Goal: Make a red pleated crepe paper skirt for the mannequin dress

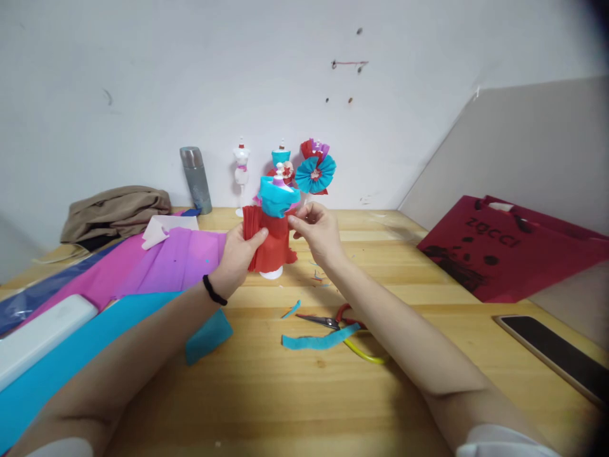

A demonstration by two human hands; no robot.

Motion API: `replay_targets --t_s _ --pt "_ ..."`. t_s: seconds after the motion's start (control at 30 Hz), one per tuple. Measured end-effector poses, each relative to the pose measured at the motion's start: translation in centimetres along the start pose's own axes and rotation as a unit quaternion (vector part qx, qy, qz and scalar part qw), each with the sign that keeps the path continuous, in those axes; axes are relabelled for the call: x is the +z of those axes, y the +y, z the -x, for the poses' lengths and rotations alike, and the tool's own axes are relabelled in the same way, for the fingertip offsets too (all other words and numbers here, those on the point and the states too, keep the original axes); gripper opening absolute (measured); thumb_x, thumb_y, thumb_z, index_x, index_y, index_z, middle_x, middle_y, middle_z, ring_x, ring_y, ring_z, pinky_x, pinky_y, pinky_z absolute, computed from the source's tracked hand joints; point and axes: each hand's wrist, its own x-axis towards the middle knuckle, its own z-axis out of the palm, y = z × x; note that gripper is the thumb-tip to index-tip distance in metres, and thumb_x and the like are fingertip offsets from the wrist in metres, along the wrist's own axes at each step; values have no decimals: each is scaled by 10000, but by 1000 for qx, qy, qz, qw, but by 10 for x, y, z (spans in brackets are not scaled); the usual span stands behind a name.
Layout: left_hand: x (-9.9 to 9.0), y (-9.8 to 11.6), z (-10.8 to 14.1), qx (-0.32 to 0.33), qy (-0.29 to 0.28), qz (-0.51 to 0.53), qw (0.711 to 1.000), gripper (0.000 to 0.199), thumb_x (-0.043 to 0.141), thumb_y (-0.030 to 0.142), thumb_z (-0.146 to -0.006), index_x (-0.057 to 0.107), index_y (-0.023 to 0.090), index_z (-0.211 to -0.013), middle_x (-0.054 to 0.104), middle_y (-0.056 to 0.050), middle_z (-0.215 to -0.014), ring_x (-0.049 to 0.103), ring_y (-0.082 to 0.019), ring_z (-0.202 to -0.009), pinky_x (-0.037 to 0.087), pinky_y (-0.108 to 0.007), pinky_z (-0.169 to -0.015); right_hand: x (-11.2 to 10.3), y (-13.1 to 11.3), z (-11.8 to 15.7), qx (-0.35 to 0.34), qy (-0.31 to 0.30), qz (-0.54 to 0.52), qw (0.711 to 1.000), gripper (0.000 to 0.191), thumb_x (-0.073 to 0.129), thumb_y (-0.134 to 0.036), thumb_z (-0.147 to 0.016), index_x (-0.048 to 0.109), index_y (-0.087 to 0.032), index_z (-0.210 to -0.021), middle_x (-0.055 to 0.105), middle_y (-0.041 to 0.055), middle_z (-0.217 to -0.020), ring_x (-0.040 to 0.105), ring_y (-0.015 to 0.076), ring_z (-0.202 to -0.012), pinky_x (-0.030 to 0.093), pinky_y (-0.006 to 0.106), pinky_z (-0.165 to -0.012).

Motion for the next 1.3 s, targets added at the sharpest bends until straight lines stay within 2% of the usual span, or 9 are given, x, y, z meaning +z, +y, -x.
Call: replay_targets --t_s 0.1,0.3,0.47,0.57,0.67,0.83,1.13,1.3 --pt "0 1 0 4 3 -5 1000 390 852 325 -639 668 146 -933 767 -76 -931 717 -223 -835 547 -366 -816 2 -2 2 1 -10 -2 1000 262 752 -355 -621 571 -200 -730 637 -10 -705 607 128 -652 502 255 -542" --pt "-2 0 0 12 -8 -33 999 301 790 325 -716 665 157 -933 759 -71 -899 717 -228 -817 547 -370 -771 4 -2 5 1 -39 -39 998 204 733 -340 -648 633 -194 -749 657 -9 -724 622 132 -673 564 321 -682" --pt "-4 -1 -2 24 3 -34 999 334 795 327 -709 670 144 -960 753 -74 -936 707 -210 -830 545 -359 -798 5 0 9 -7 -52 -17 998 303 776 -399 -636 672 -197 -837 691 19 -792 656 173 -774 565 385 -821" --pt "-5 -3 -2 21 -3 -39 999 353 794 346 -712 670 143 -972 751 -82 -949 708 -225 -841 544 -375 -796 7 2 12 -27 -46 21 998 386 804 -404 -606 657 -206 -903 716 56 -927 664 205 -861 563 386 -813" --pt "-4 -5 -2 19 -2 -39 999 353 794 350 -712 672 149 -975 751 -85 -966 708 -233 -856 545 -378 -798 9 6 13 -45 -57 61 995 393 769 -393 -639 640 -203 -957 706 85 -1006 655 218 -901 556 373 -775" --pt "-4 -6 -2 18 6 -36 999 352 785 346 -727 677 149 -999 753 -92 -1005 708 -232 -874 555 -377 -812 8 11 11 -49 -55 84 994 416 729 -423 -669 635 -188 -999 695 88 -947 642 224 -873 548 388 -767" --pt "-4 -2 -4 13 2 -35 999 375 802 358 -709 657 142 -979 760 -92 -969 714 -228 -848 554 -364 -793 5 14 6 -25 -35 81 996 466 755 -414 -646 676 -178 -1041 736 98 -998 676 261 -934 560 453 -852" --pt "-3 0 -3 21 -2 -32 999 333 770 345 -736 653 142 -973 761 -83 -925 716 -220 -801 554 -342 -741 4 15 5 -24 -28 60 998 457 775 -402 -643 685 -183 -1034 736 99 -1039 671 247 -944 547 459 -905"
